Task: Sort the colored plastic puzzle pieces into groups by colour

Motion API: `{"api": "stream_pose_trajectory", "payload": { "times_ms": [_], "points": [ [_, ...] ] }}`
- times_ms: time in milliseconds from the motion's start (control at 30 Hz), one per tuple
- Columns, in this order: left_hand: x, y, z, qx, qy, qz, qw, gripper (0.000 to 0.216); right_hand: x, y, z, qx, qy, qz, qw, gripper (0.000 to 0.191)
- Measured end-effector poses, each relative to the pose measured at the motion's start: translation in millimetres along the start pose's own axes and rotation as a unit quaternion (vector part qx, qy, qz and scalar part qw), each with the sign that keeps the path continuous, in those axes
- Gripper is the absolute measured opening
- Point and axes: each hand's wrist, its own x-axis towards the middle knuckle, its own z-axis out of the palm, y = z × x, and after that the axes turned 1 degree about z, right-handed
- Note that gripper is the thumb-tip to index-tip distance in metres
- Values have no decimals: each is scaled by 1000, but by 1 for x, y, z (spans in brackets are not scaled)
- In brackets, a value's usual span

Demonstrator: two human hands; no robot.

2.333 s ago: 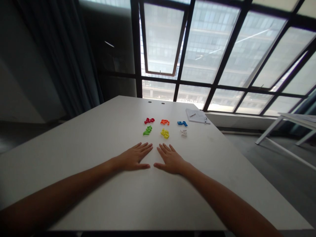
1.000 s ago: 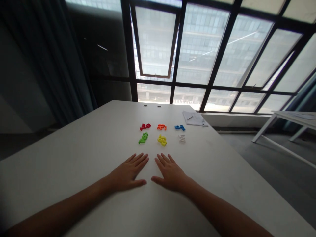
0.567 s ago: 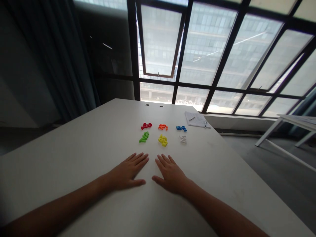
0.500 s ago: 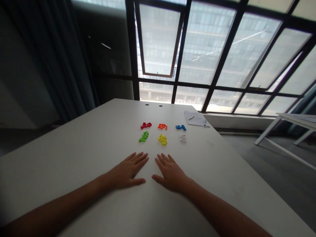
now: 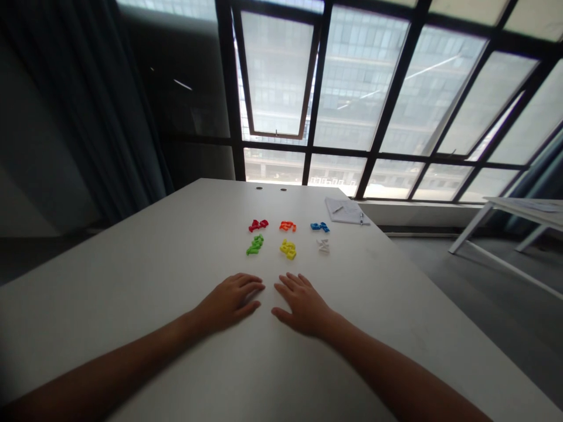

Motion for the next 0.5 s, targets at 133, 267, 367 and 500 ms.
{"api": "stream_pose_trajectory", "payload": {
  "times_ms": [133,267,367,500],
  "points": [
    [-1,2,-1,6,-7,13,1000,38,-1,1,1,5,29,-16,999,57],
    [3,-8,-7,21,-16,22,999,38,3,19,-6,27,105,-26,994,41],
    [11,-37,-14,58,1,13,998,36,15,58,-19,16,177,-5,984,38],
    [36,-89,-22,93,19,-61,994,36,41,133,-31,-31,250,119,961,43]
  ]
}}
